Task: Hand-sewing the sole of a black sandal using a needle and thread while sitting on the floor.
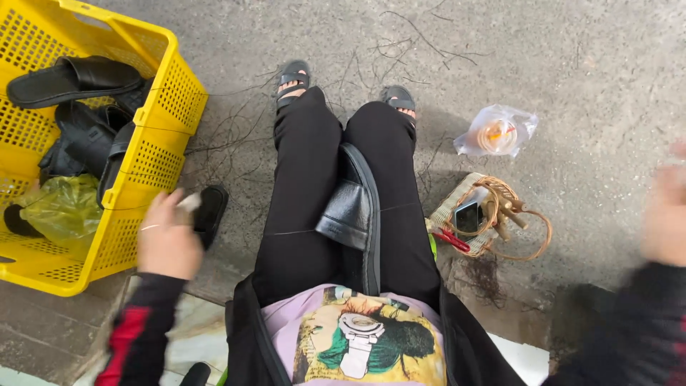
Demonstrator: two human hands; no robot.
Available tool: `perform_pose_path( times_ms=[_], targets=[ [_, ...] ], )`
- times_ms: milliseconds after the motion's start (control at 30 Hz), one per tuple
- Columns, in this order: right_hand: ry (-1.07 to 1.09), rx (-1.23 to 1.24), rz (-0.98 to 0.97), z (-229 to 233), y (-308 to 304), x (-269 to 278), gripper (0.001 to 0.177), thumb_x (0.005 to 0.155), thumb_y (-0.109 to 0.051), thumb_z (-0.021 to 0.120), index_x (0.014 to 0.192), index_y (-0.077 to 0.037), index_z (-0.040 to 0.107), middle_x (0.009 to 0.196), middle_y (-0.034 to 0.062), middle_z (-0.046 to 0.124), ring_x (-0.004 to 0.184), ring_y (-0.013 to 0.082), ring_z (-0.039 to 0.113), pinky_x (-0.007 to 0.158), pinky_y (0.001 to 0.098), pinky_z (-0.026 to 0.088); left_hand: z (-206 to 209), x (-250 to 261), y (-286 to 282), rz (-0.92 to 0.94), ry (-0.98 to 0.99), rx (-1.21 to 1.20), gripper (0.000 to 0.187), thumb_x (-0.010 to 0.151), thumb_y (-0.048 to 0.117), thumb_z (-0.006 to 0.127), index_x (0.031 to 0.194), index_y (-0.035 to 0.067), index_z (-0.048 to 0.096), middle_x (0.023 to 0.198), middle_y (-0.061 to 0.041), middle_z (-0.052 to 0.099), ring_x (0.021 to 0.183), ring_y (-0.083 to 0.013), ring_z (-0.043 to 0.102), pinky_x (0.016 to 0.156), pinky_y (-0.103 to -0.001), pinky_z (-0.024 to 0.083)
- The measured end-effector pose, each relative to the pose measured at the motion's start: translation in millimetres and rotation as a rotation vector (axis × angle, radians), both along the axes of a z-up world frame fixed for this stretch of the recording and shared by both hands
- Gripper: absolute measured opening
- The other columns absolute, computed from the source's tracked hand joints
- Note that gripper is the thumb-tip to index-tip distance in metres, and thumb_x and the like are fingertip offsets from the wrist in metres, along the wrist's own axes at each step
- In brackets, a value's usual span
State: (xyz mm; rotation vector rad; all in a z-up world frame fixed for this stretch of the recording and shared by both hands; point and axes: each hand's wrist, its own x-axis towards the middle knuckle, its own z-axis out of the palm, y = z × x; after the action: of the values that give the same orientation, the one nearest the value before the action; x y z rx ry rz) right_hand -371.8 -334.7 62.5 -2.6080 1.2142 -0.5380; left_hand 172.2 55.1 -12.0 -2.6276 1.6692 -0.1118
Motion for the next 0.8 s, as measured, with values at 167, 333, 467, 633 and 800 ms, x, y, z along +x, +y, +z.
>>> perform_pose_path(
  times_ms=[167,333,467,633,800],
  targets=[
    [-0.394,0.867,0.424,20.8,93.5,197.7,0.055,0.075,-0.004,0.069,0.129,-0.009,0.058,0.076,0.0034,0.063,0.048,0.0072,0.053,0.046,0.0246,0.052,21.1,-122.5,-78.4,-0.353,0.253,-0.394,0.049,0.089,0.044,0.057,0.089,-0.004,0.065,0.127,-0.021,0.052,0.129,-0.0457,0.043,0.101,-0.053,0.038],
    [-0.192,0.218,0.519,-33.3,111.8,206.7,0.039,0.084,-0.019,0.067,0.122,-0.021,0.064,0.059,-0.0067,0.051,0.047,0.0131,0.054,0.048,0.0256,0.046,57.1,-126.8,-85.3,-0.424,0.713,-0.451,0.026,0.091,0.026,0.057,0.074,0.007,0.064,0.112,-0.011,0.060,0.121,-0.0387,0.050,0.098,-0.046,0.040],
    [-0.174,-0.016,0.773,-14.0,105.7,225.2,0.042,0.094,-0.016,0.049,0.136,-0.014,0.054,0.056,0.0000,0.044,0.046,0.0169,0.051,0.045,0.0268,0.047,62.6,-141.4,-87.0,-0.391,1.730,-0.481,0.028,0.095,0.018,0.054,0.080,0.001,0.071,0.085,-0.014,0.067,0.081,-0.0280,0.066,0.075,-0.038,0.052],
    [-0.063,0.007,0.783,-28.0,103.2,215.6,0.044,0.093,-0.013,0.051,0.137,-0.015,0.054,0.055,0.0007,0.045,0.044,0.0176,0.051,0.045,0.0243,0.046,98.7,-135.0,-88.0,-0.412,1.477,-0.554,0.029,0.087,0.015,0.064,0.058,0.011,0.063,0.059,-0.001,0.057,0.055,-0.0193,0.054,0.056,-0.030,0.047],
    [0.062,0.153,0.696,-16.3,103.2,212.8,0.046,0.095,-0.036,0.048,0.138,-0.020,0.050,0.067,0.0021,0.047,0.057,0.0224,0.055,0.053,0.0317,0.048,77.1,-74.2,-87.4,-0.116,0.948,-0.276,0.016,0.089,0.019,0.057,0.081,0.018,0.071,0.086,-0.003,0.070,0.096,-0.0260,0.064,0.091,-0.035,0.045]
  ],
)
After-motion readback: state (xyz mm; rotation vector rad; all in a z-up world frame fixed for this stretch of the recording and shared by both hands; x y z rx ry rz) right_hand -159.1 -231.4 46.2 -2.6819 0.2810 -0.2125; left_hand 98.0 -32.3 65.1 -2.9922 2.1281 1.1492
